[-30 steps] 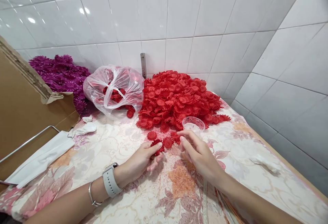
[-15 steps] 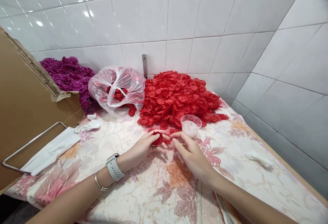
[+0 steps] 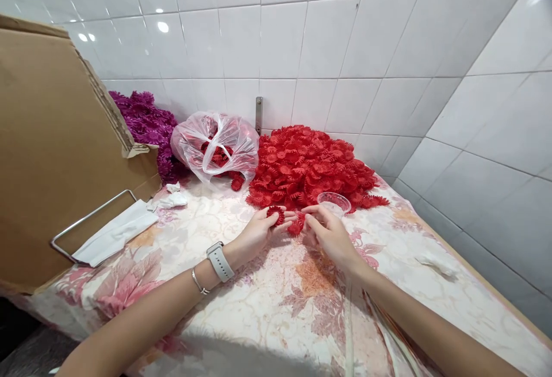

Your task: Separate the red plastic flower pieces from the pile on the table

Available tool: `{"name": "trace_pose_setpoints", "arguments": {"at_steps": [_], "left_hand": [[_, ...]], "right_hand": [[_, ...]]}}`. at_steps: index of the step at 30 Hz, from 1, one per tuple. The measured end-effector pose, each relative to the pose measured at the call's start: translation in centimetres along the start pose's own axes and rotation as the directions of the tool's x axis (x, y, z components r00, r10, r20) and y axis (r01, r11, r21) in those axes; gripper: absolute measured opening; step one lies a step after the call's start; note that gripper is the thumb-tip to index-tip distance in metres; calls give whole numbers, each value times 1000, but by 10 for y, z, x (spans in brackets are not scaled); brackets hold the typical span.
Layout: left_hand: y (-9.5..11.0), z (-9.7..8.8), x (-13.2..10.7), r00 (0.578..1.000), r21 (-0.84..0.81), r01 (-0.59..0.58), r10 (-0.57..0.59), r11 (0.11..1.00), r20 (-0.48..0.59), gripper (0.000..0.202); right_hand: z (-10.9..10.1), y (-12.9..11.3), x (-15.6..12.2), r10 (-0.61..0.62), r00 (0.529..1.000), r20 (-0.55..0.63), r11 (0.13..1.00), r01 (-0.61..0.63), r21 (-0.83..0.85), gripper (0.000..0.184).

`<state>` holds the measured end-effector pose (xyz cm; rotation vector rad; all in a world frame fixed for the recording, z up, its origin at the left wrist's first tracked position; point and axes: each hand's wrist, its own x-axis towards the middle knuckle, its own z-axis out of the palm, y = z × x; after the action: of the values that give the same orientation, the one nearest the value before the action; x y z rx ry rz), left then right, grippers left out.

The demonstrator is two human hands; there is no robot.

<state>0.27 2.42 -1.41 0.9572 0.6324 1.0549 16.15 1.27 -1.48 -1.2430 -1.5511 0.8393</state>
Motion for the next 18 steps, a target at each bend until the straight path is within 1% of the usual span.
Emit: {"name": "trace_pose_setpoints", "arguments": {"at_steps": [5, 11, 13, 15, 18], "left_hand": [[0, -2, -3, 1000, 84, 22, -22, 996, 1, 19], [3, 3, -8, 1000, 154, -19, 15, 988, 25, 32], [3, 5, -8, 999, 175, -26, 20, 984, 33, 35], [3, 6, -8, 999, 191, -31, 26, 981, 27, 36], [2, 4, -4, 999, 206, -38, 41, 978, -9, 33]], "right_hand": [[10, -1, 3, -99, 992, -72, 990, 91, -109, 21], [9, 6, -5, -229, 972, -55, 943, 207, -262, 20], [6, 8, -6, -285, 958, -32, 916, 262, -305, 21], [3, 10, -6, -355, 935, 23, 876, 341, -341, 20], [-1, 12, -7, -461, 877, 137, 798, 477, -369, 21]]}}
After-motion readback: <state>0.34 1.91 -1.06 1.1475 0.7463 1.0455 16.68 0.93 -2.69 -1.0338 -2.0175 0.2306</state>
